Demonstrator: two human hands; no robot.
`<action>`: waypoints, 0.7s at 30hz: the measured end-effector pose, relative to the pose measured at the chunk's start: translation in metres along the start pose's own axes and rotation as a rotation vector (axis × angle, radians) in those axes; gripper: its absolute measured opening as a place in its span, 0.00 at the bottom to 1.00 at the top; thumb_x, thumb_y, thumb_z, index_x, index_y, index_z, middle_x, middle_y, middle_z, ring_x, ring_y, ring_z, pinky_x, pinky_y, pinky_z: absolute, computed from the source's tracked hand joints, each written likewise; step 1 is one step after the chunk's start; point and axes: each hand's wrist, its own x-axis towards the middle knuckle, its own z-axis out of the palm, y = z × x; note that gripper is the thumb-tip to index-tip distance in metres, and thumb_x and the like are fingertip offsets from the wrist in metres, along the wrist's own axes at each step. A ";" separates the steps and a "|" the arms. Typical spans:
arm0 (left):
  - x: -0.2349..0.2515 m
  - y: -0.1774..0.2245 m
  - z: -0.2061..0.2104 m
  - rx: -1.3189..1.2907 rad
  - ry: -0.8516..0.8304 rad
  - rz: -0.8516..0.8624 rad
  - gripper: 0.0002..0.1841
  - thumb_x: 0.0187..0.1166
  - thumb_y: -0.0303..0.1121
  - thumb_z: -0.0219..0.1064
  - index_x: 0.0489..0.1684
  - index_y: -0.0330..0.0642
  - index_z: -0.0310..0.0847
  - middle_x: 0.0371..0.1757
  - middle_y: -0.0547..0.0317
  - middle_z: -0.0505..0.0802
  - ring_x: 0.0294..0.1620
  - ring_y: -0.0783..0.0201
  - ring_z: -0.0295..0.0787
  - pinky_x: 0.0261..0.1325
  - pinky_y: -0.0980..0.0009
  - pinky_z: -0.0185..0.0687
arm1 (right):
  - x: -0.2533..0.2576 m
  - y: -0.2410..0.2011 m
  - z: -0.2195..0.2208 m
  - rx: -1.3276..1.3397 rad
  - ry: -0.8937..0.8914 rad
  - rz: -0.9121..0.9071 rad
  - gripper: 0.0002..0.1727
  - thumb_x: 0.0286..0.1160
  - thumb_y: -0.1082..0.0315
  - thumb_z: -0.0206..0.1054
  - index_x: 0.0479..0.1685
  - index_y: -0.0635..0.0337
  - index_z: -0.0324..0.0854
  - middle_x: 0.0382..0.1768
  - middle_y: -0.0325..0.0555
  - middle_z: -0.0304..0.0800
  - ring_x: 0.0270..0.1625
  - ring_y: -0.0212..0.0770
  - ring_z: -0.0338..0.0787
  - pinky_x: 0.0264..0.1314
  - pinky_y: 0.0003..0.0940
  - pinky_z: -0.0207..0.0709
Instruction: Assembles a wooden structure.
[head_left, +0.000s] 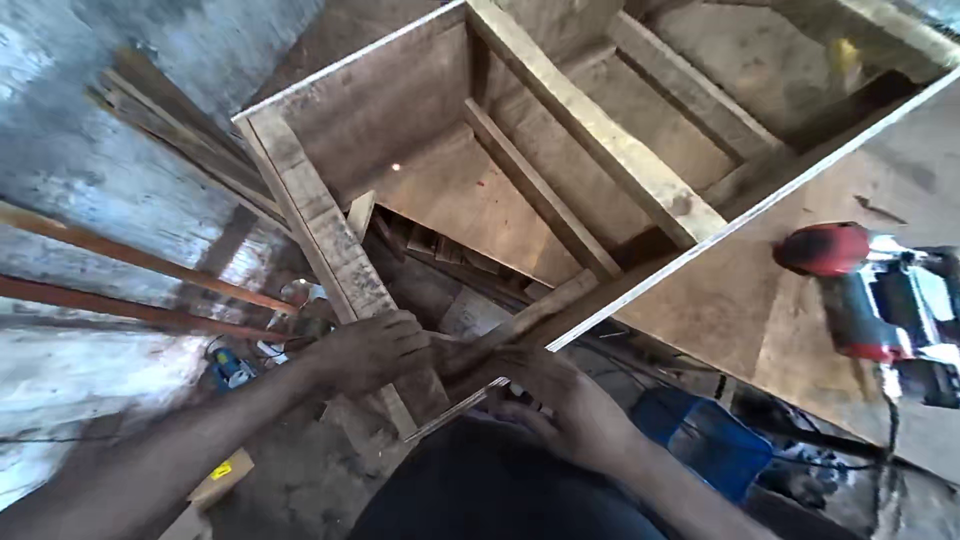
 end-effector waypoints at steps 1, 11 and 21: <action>0.002 0.002 -0.001 0.026 -0.005 -0.006 0.18 0.84 0.37 0.60 0.69 0.46 0.82 0.67 0.52 0.90 0.71 0.50 0.85 0.79 0.48 0.75 | -0.015 0.009 -0.008 0.050 0.084 -0.003 0.19 0.87 0.52 0.61 0.66 0.50 0.88 0.69 0.37 0.89 0.76 0.37 0.83 0.81 0.41 0.77; 0.035 0.027 -0.005 0.168 -0.040 -0.013 0.26 0.77 0.55 0.62 0.64 0.45 0.83 0.57 0.49 0.92 0.62 0.46 0.88 0.71 0.48 0.80 | -0.155 0.157 -0.123 0.040 0.372 0.560 0.19 0.84 0.58 0.62 0.64 0.59 0.85 0.56 0.49 0.94 0.53 0.40 0.95 0.61 0.45 0.89; 0.099 0.079 0.002 0.021 0.001 -0.121 0.18 0.82 0.32 0.58 0.67 0.44 0.84 0.70 0.49 0.90 0.76 0.47 0.82 0.84 0.49 0.69 | -0.250 0.336 -0.234 -0.188 0.270 0.959 0.36 0.75 0.70 0.72 0.79 0.79 0.64 0.69 0.84 0.74 0.70 0.75 0.80 0.73 0.66 0.73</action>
